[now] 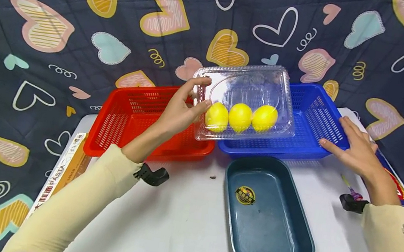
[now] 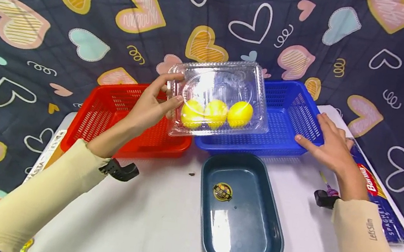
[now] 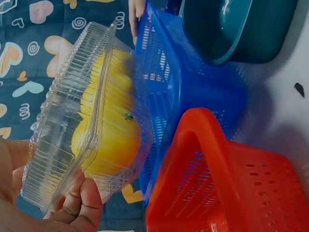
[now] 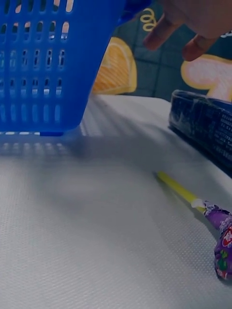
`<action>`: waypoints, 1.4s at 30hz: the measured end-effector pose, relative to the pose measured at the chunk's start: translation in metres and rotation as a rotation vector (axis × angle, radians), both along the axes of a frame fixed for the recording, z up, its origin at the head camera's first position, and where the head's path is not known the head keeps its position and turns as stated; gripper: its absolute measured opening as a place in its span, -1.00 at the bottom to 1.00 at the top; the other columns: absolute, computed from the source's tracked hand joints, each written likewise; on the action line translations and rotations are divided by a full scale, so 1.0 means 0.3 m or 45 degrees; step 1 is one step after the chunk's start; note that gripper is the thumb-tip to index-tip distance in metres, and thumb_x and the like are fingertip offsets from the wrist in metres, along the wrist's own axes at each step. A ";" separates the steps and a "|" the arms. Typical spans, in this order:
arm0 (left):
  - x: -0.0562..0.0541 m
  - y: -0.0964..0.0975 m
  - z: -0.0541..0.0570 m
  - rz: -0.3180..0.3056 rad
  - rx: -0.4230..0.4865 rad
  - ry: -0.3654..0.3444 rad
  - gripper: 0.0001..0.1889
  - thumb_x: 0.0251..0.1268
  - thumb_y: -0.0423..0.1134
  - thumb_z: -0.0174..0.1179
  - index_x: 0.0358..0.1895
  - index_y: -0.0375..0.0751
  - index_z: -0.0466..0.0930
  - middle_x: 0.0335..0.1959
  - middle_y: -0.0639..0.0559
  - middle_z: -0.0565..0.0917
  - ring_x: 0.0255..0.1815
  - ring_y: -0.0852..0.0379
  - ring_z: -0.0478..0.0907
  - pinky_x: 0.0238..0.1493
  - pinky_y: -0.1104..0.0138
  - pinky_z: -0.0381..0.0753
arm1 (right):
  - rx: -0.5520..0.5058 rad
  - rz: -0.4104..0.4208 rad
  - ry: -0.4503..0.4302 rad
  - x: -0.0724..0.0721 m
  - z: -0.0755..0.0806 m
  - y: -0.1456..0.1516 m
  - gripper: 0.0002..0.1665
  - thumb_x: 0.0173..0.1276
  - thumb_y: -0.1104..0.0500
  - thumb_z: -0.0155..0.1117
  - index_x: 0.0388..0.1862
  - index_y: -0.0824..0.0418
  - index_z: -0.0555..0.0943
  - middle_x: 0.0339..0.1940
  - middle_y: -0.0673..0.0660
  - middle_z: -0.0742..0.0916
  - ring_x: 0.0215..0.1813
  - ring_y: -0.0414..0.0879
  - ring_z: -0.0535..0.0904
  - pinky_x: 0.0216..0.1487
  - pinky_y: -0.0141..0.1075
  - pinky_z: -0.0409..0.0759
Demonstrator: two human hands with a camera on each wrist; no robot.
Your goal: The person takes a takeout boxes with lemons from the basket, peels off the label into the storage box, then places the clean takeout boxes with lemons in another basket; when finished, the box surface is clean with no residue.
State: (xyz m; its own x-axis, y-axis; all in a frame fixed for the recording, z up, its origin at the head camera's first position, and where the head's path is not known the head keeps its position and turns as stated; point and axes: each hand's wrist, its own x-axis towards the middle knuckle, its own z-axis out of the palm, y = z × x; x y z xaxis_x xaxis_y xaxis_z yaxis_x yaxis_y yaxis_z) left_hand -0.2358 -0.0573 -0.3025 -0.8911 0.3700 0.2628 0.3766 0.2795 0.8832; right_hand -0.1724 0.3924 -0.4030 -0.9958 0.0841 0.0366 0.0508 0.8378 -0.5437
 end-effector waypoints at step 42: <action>-0.255 0.368 -0.122 -0.099 -0.373 -0.046 -0.49 0.48 -0.18 0.19 0.45 0.12 0.43 -0.05 -0.13 0.63 -0.35 0.06 0.50 -0.38 0.32 0.55 | -0.041 0.027 -0.014 0.007 -0.001 -0.002 0.20 0.40 -0.30 0.17 0.70 0.17 -0.22 0.72 0.28 -0.16 0.66 0.50 -0.29 0.29 0.68 -0.50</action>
State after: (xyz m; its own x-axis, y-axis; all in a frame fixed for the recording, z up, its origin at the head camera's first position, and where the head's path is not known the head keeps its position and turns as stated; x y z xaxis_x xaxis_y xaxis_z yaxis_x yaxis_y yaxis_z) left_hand -0.3122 0.0532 -0.3392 -0.8641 0.4926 0.1037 0.3766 0.4957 0.7826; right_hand -0.1705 0.3918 -0.4032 -0.9977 0.0638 0.0230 0.0394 0.8207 -0.5699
